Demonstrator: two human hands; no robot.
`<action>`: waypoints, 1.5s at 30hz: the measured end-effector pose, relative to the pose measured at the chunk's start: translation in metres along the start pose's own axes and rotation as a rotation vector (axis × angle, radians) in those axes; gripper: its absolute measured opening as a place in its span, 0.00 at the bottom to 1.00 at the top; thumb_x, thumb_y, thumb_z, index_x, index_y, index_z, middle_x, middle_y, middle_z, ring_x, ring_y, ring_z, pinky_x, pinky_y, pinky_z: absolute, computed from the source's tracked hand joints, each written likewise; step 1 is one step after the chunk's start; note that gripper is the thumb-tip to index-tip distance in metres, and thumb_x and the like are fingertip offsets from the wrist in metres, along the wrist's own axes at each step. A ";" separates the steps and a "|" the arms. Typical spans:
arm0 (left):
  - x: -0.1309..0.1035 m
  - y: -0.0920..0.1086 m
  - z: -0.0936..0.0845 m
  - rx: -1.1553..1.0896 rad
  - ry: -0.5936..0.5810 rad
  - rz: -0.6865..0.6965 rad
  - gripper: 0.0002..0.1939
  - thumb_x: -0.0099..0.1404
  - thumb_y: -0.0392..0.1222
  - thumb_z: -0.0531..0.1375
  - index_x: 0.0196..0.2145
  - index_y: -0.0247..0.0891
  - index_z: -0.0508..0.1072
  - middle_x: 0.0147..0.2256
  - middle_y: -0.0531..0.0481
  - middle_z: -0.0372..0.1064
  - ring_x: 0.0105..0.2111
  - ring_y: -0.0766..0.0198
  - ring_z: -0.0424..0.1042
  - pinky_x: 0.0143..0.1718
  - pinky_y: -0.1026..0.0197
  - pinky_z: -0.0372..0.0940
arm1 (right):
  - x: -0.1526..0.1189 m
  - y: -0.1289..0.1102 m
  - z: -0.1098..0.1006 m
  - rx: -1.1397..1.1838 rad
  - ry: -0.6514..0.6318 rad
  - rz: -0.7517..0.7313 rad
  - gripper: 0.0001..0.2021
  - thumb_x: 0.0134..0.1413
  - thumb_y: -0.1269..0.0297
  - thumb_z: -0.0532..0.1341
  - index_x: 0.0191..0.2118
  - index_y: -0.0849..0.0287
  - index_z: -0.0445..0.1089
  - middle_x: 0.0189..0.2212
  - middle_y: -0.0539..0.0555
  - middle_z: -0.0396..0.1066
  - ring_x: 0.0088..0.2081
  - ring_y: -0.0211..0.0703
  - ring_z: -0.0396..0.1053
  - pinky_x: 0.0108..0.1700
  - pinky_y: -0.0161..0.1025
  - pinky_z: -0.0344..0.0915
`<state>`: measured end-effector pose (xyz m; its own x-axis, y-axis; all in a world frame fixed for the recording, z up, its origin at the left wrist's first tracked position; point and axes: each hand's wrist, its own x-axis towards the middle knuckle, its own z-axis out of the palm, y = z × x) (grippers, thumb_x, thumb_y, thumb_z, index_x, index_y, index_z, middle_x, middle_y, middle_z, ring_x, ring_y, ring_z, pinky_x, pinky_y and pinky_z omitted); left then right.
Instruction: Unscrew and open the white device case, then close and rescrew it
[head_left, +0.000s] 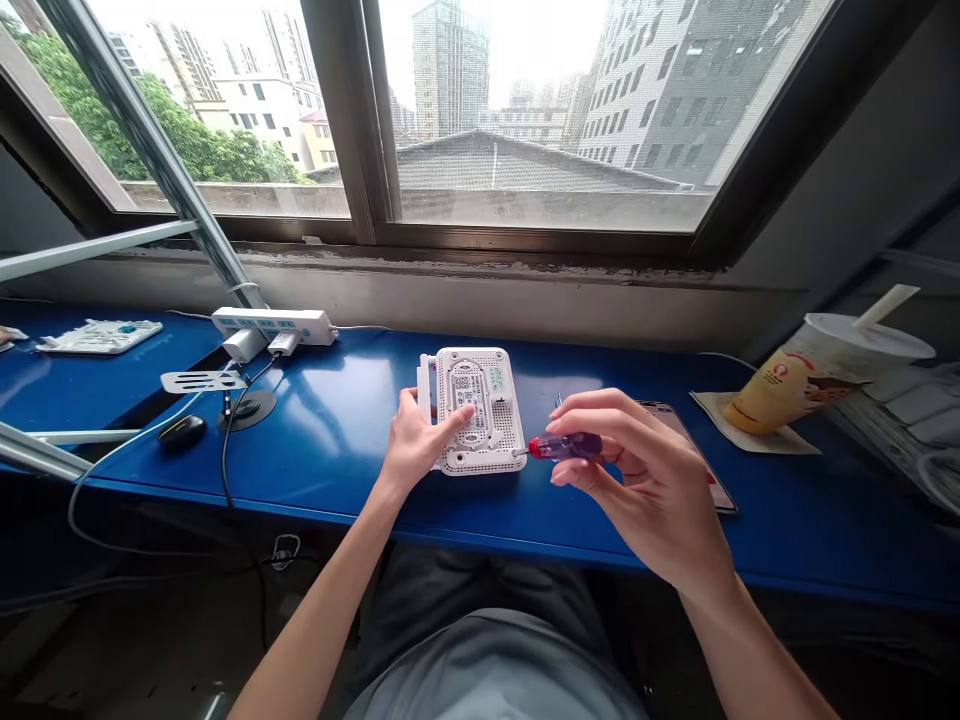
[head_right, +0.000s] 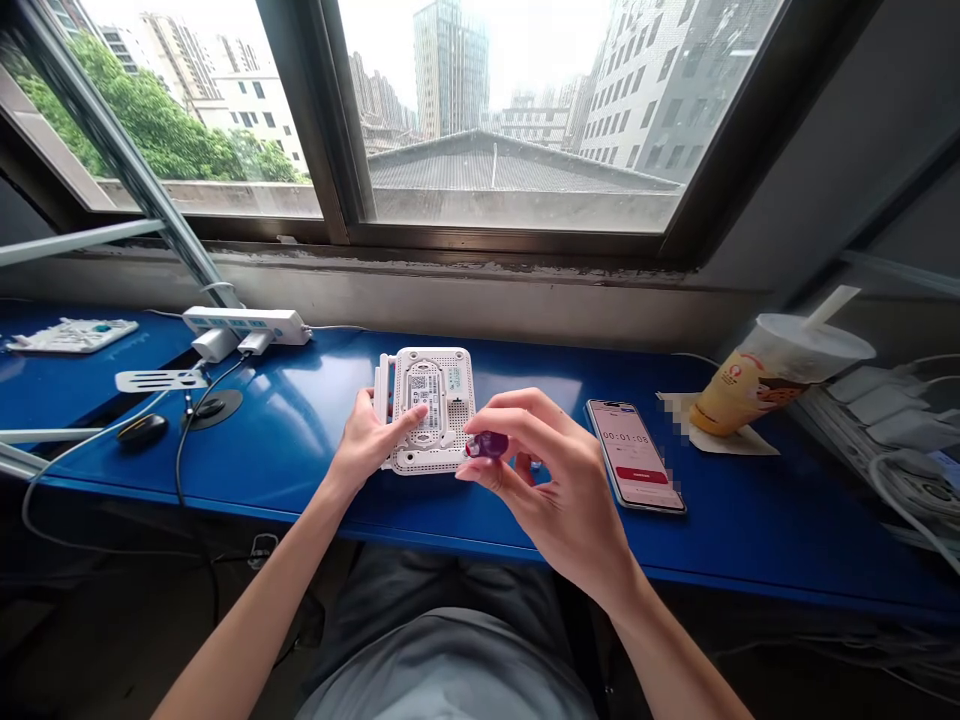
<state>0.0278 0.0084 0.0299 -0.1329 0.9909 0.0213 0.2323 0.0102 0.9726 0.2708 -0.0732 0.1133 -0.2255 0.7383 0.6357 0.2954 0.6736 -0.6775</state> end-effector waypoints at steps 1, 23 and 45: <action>-0.001 0.000 0.000 -0.002 -0.002 -0.001 0.42 0.56 0.64 0.76 0.55 0.39 0.62 0.57 0.33 0.77 0.54 0.43 0.81 0.49 0.48 0.78 | 0.000 0.000 0.000 -0.007 0.006 -0.017 0.07 0.64 0.60 0.73 0.46 0.51 0.81 0.42 0.53 0.76 0.32 0.38 0.75 0.27 0.32 0.72; 0.001 -0.005 -0.001 0.032 0.030 -0.020 0.42 0.56 0.66 0.75 0.56 0.39 0.63 0.55 0.35 0.78 0.52 0.45 0.81 0.51 0.48 0.78 | 0.000 -0.003 -0.014 -0.013 -0.154 0.101 0.12 0.78 0.62 0.57 0.60 0.48 0.70 0.53 0.55 0.80 0.31 0.38 0.81 0.29 0.33 0.76; -0.003 -0.001 -0.001 0.026 0.052 0.001 0.42 0.57 0.64 0.75 0.56 0.39 0.62 0.54 0.35 0.79 0.53 0.44 0.81 0.50 0.49 0.77 | -0.006 -0.002 0.001 0.005 -0.053 0.070 0.12 0.70 0.55 0.68 0.55 0.49 0.76 0.50 0.56 0.78 0.35 0.42 0.81 0.36 0.38 0.80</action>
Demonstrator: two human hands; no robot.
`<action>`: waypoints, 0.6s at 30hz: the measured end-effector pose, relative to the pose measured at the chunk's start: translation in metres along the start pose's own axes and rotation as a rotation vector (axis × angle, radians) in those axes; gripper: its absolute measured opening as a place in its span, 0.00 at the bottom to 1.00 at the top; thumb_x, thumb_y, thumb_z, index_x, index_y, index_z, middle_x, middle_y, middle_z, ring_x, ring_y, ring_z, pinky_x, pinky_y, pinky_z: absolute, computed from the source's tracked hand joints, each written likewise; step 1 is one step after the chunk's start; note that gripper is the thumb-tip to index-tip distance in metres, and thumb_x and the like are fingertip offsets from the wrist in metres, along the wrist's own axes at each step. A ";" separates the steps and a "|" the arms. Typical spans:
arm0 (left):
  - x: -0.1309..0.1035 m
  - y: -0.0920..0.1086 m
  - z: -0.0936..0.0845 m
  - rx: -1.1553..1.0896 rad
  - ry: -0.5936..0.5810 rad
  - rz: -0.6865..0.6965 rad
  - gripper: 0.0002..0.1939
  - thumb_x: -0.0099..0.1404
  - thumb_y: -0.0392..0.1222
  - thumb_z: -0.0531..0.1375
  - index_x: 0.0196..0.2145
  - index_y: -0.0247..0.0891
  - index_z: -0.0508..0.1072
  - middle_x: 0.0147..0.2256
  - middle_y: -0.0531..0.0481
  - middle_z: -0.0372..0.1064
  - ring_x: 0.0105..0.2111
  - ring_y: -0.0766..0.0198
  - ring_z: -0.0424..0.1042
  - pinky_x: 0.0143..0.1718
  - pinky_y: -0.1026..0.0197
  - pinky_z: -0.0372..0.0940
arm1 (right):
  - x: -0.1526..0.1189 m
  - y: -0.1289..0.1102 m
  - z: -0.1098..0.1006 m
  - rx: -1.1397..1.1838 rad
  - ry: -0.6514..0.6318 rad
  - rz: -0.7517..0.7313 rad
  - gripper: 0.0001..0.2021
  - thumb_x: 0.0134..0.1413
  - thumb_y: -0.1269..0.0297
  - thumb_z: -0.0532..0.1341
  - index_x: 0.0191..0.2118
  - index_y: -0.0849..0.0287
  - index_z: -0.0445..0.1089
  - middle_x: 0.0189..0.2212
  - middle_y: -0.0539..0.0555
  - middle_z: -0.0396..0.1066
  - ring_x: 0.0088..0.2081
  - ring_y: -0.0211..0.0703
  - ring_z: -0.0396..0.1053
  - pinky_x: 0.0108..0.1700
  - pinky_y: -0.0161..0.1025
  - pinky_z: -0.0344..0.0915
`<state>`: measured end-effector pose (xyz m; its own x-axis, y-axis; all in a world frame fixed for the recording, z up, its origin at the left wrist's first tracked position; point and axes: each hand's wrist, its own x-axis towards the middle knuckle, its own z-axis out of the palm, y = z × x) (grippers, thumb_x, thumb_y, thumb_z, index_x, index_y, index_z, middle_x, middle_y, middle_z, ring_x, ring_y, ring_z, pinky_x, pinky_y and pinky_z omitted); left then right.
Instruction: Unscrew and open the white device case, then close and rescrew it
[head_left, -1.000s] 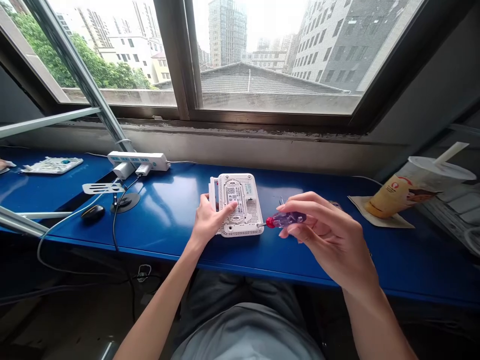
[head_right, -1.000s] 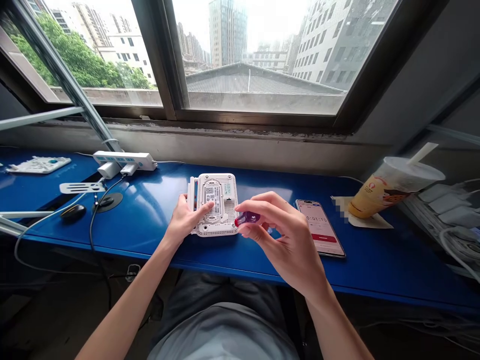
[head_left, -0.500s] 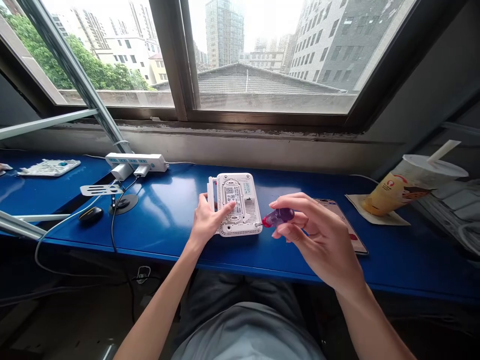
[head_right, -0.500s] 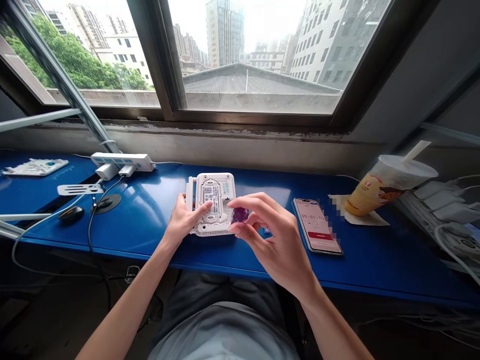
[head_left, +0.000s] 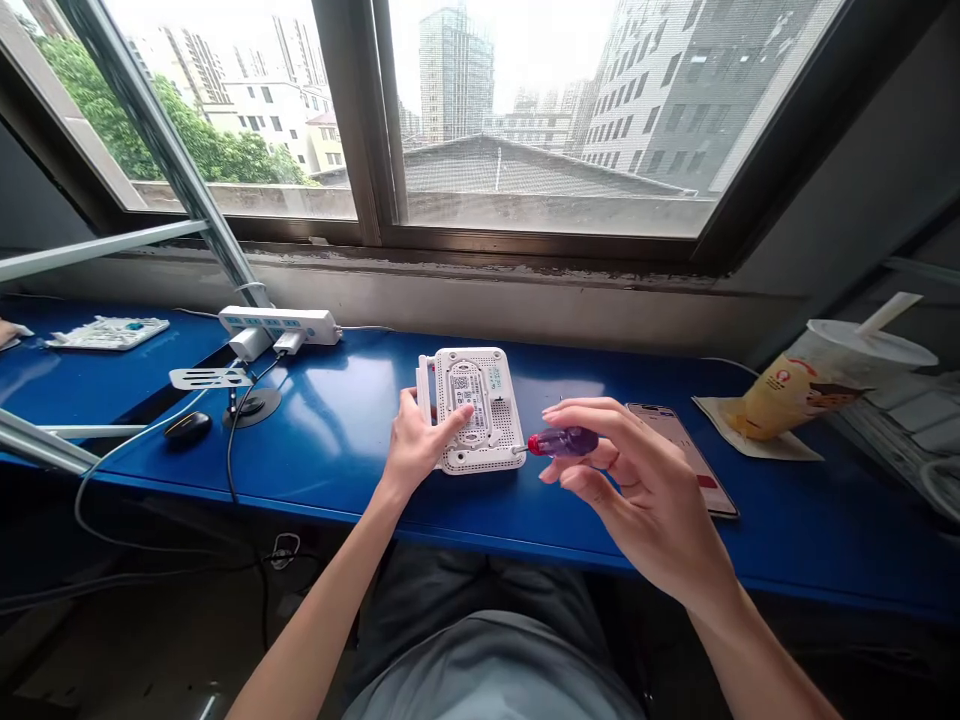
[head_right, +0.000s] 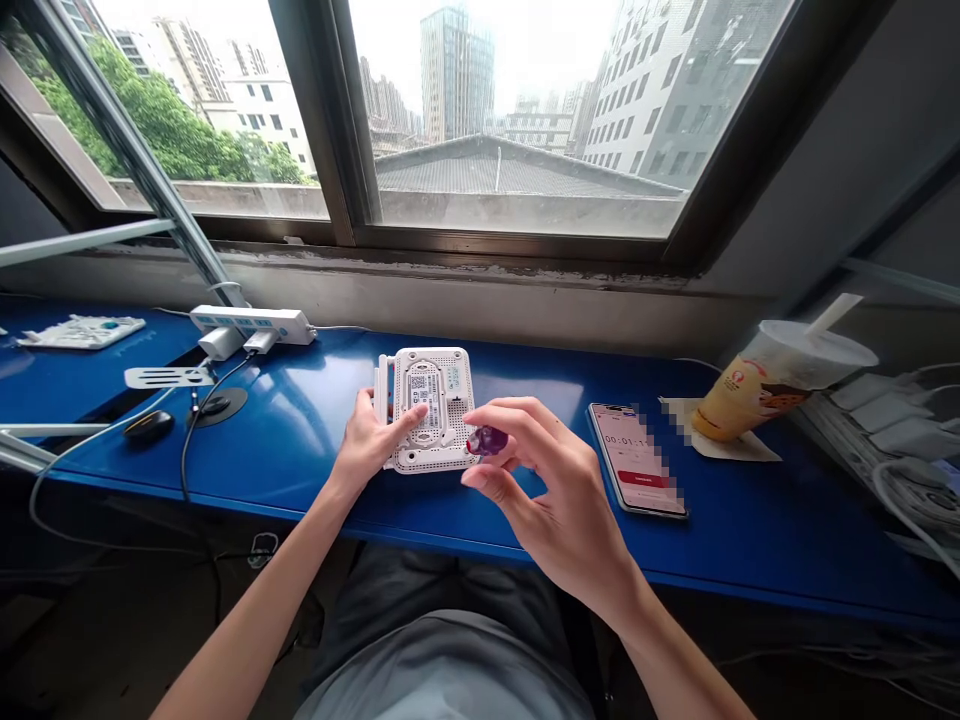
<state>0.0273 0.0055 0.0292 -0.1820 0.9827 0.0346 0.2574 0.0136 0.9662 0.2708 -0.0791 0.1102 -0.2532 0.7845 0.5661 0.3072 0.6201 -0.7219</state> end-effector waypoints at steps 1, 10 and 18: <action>0.000 0.001 0.000 0.005 0.006 0.011 0.42 0.57 0.64 0.75 0.57 0.40 0.62 0.54 0.35 0.79 0.53 0.44 0.81 0.51 0.48 0.77 | 0.000 0.000 0.001 -0.006 0.015 -0.018 0.11 0.68 0.56 0.69 0.53 0.49 0.77 0.48 0.55 0.77 0.34 0.42 0.81 0.35 0.37 0.80; -0.002 0.005 -0.001 0.012 0.014 0.010 0.42 0.58 0.64 0.75 0.57 0.39 0.61 0.54 0.34 0.79 0.53 0.44 0.81 0.52 0.48 0.76 | -0.006 -0.002 -0.007 -0.120 0.051 -0.124 0.15 0.74 0.71 0.60 0.58 0.46 0.73 0.48 0.53 0.81 0.33 0.43 0.82 0.33 0.39 0.81; -0.002 0.006 -0.002 0.012 0.010 -0.017 0.42 0.58 0.64 0.75 0.55 0.38 0.61 0.54 0.35 0.78 0.52 0.45 0.81 0.52 0.48 0.76 | -0.018 0.023 -0.035 -0.683 0.293 -0.339 0.13 0.68 0.74 0.66 0.53 0.49 0.76 0.53 0.56 0.77 0.46 0.51 0.83 0.40 0.43 0.83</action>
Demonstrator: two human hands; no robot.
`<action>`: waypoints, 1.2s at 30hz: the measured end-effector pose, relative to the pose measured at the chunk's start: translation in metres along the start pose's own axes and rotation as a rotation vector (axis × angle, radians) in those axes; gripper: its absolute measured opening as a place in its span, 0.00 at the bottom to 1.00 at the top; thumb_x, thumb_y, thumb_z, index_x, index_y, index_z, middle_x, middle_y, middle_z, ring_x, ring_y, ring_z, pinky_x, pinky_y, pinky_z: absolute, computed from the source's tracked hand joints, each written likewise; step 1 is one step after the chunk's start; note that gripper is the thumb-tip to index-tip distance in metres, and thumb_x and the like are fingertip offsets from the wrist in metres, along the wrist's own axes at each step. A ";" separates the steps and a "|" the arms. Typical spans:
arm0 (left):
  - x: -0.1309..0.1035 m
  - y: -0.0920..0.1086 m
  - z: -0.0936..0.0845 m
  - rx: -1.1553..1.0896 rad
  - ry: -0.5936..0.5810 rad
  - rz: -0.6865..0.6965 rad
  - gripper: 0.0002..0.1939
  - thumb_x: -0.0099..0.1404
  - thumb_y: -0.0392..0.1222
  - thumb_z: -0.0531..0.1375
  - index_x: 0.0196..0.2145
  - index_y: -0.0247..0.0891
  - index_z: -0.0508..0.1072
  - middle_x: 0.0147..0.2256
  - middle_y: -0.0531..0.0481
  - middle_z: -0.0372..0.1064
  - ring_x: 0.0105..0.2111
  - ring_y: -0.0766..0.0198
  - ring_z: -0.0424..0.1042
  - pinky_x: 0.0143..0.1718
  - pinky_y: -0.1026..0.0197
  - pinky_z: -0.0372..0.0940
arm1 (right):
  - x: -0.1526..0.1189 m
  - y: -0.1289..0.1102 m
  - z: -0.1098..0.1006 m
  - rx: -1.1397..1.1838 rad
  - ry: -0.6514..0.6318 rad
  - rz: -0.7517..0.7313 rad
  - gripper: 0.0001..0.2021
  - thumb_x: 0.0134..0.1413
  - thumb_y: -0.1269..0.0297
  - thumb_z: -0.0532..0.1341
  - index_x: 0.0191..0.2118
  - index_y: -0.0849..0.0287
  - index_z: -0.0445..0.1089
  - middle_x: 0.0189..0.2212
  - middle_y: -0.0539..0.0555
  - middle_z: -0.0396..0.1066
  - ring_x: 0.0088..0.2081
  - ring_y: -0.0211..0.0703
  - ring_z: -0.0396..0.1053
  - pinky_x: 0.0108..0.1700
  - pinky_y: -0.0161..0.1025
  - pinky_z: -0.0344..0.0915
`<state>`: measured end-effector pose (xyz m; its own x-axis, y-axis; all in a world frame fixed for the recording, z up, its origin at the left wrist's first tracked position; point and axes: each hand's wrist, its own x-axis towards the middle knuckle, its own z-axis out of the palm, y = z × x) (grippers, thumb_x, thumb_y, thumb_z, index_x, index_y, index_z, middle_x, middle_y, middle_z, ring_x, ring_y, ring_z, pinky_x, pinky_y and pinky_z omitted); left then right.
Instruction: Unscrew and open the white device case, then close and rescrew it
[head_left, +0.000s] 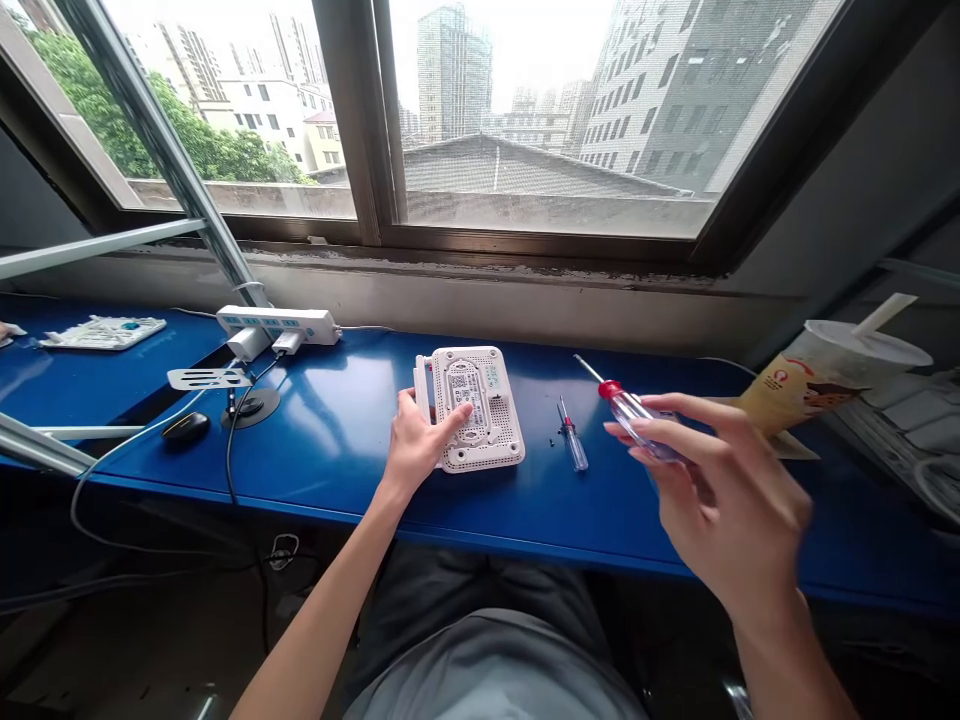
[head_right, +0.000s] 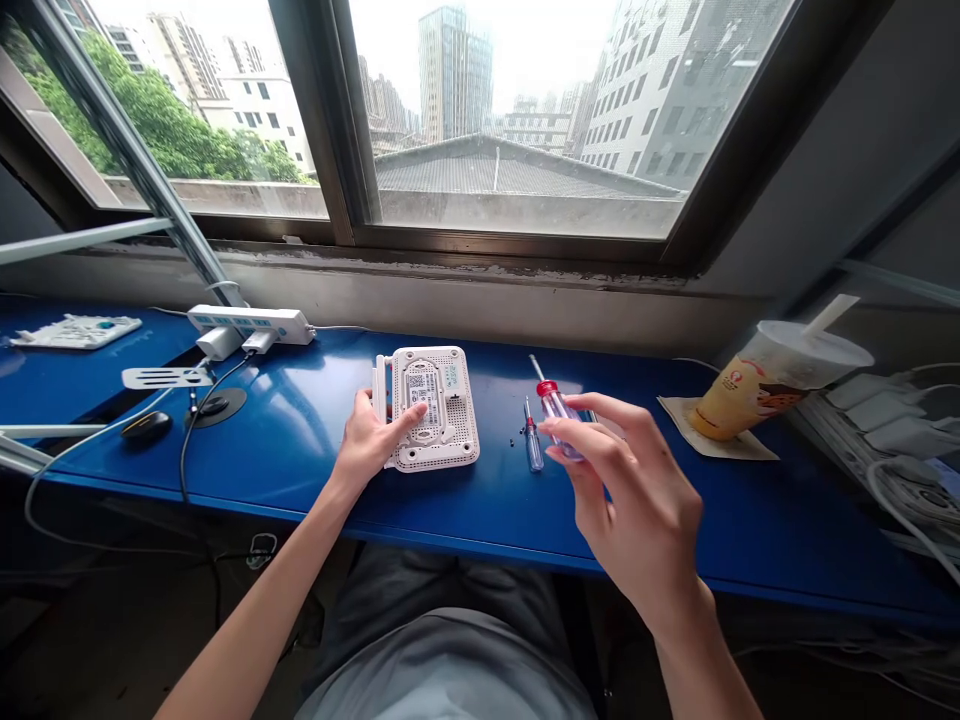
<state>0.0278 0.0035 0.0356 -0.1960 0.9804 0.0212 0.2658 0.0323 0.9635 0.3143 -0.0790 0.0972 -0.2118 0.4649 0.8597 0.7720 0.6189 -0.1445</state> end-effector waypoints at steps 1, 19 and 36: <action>0.000 0.000 0.000 0.002 0.001 -0.001 0.42 0.57 0.64 0.75 0.55 0.38 0.61 0.54 0.35 0.78 0.52 0.45 0.81 0.52 0.48 0.76 | -0.005 0.008 0.006 -0.087 -0.007 -0.047 0.11 0.68 0.73 0.67 0.52 0.51 0.76 0.52 0.58 0.78 0.45 0.50 0.83 0.39 0.41 0.83; 0.004 -0.007 0.002 -0.005 0.010 0.002 0.43 0.55 0.65 0.76 0.55 0.39 0.62 0.54 0.37 0.78 0.53 0.46 0.80 0.51 0.49 0.75 | -0.088 0.031 0.052 -0.298 -0.264 0.244 0.21 0.78 0.63 0.51 0.54 0.71 0.80 0.51 0.70 0.80 0.48 0.62 0.83 0.46 0.57 0.85; 0.008 -0.013 0.003 -0.022 -0.036 -0.018 0.47 0.52 0.67 0.77 0.56 0.38 0.63 0.54 0.34 0.77 0.52 0.44 0.80 0.50 0.47 0.77 | -0.056 0.051 0.025 -0.280 -0.256 0.461 0.21 0.75 0.56 0.56 0.64 0.59 0.73 0.57 0.64 0.77 0.51 0.57 0.79 0.55 0.53 0.78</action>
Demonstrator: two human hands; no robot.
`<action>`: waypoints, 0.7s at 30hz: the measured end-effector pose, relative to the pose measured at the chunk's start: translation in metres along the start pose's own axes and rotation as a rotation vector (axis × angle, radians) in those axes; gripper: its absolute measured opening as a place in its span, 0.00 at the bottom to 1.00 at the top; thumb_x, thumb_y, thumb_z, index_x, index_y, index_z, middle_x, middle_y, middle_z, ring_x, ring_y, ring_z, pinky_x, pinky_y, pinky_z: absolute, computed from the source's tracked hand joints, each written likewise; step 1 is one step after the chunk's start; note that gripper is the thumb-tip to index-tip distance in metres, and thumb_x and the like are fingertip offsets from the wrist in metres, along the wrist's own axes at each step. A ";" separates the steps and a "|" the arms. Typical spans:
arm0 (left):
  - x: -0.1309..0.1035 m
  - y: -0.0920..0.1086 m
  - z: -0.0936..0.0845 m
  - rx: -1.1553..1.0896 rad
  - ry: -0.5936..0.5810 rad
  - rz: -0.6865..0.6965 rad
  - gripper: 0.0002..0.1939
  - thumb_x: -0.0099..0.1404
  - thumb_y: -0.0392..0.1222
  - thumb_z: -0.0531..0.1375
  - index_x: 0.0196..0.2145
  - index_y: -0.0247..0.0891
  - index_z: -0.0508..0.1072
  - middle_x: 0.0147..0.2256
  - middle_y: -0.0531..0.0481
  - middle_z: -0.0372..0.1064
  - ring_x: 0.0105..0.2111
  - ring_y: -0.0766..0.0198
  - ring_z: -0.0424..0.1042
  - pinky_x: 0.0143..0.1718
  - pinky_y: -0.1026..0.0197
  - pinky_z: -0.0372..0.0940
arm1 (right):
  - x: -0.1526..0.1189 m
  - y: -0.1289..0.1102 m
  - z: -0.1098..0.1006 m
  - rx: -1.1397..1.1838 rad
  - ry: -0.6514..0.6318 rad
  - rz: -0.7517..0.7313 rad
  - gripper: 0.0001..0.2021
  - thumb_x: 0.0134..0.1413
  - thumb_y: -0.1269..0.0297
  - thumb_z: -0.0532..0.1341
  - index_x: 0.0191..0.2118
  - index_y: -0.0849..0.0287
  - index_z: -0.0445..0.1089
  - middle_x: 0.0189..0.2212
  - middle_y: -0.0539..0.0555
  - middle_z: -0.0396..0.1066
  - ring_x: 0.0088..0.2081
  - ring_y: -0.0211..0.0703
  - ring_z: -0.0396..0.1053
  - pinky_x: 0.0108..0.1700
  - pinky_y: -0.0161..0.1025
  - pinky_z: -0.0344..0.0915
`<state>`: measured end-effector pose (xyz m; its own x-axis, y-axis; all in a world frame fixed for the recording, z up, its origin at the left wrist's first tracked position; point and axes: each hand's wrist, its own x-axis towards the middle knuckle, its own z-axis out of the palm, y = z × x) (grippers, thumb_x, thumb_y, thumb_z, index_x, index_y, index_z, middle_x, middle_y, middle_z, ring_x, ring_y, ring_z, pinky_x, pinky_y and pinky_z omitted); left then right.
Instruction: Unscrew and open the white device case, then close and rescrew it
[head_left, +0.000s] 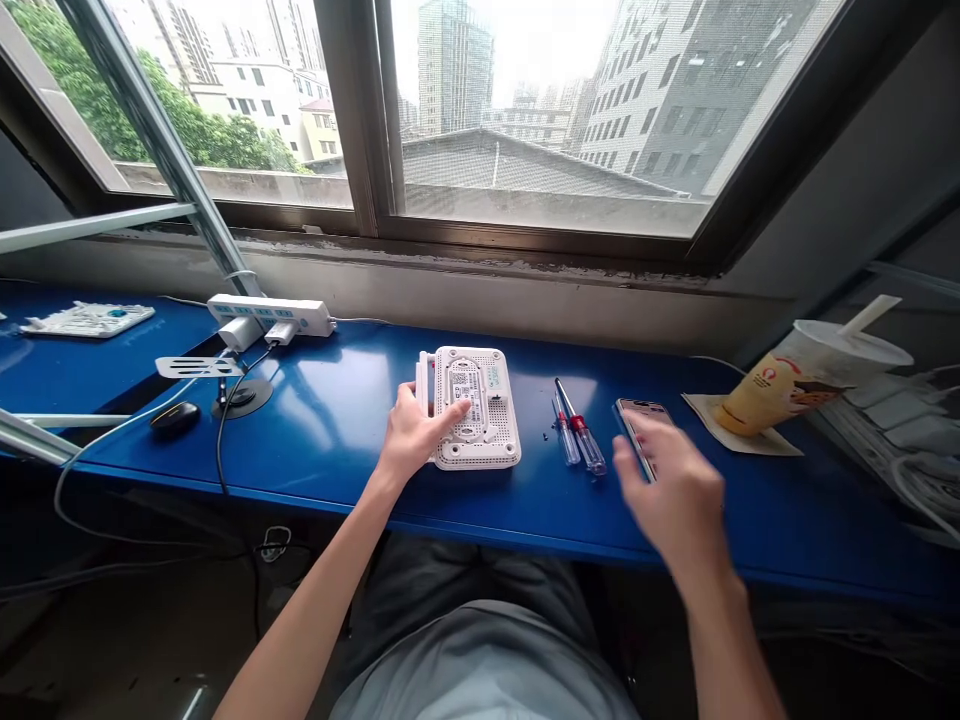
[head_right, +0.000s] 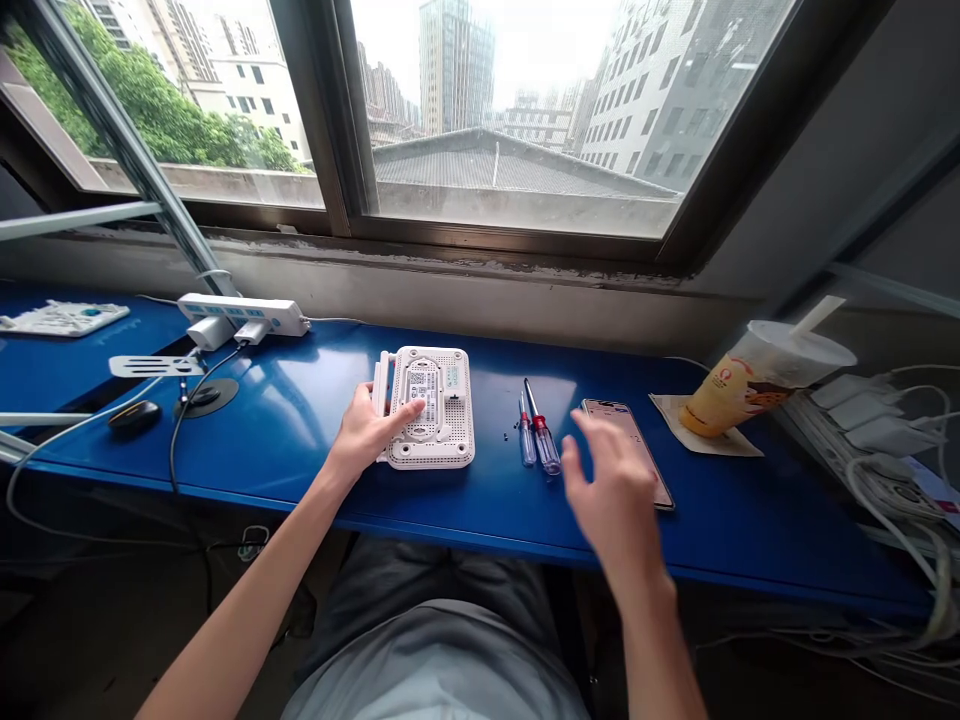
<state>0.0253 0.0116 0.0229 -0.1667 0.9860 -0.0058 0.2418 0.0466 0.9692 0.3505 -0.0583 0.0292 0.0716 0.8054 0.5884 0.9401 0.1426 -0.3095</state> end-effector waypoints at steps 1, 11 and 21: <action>0.000 0.000 0.000 0.004 0.006 -0.001 0.47 0.52 0.67 0.77 0.56 0.38 0.63 0.54 0.34 0.77 0.52 0.43 0.80 0.50 0.47 0.77 | 0.017 0.011 -0.008 -0.042 -0.023 0.127 0.21 0.74 0.56 0.56 0.64 0.57 0.73 0.56 0.62 0.78 0.52 0.56 0.79 0.58 0.53 0.75; -0.002 0.007 -0.002 0.038 0.001 -0.027 0.45 0.54 0.65 0.76 0.56 0.38 0.62 0.54 0.33 0.78 0.53 0.41 0.80 0.49 0.46 0.78 | 0.117 0.100 0.020 -0.217 -0.438 0.522 0.25 0.62 0.47 0.64 0.51 0.66 0.79 0.45 0.71 0.81 0.48 0.70 0.79 0.41 0.52 0.76; -0.003 0.008 -0.002 0.045 0.022 -0.034 0.45 0.52 0.65 0.77 0.55 0.38 0.63 0.54 0.33 0.78 0.53 0.40 0.80 0.49 0.47 0.78 | 0.111 0.125 0.024 -0.061 -0.386 0.506 0.18 0.62 0.55 0.64 0.51 0.62 0.80 0.35 0.62 0.81 0.37 0.55 0.79 0.31 0.42 0.71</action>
<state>0.0260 0.0090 0.0306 -0.1962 0.9800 -0.0327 0.2783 0.0876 0.9565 0.4676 0.0628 0.0378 0.3974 0.9153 0.0650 0.8395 -0.3340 -0.4286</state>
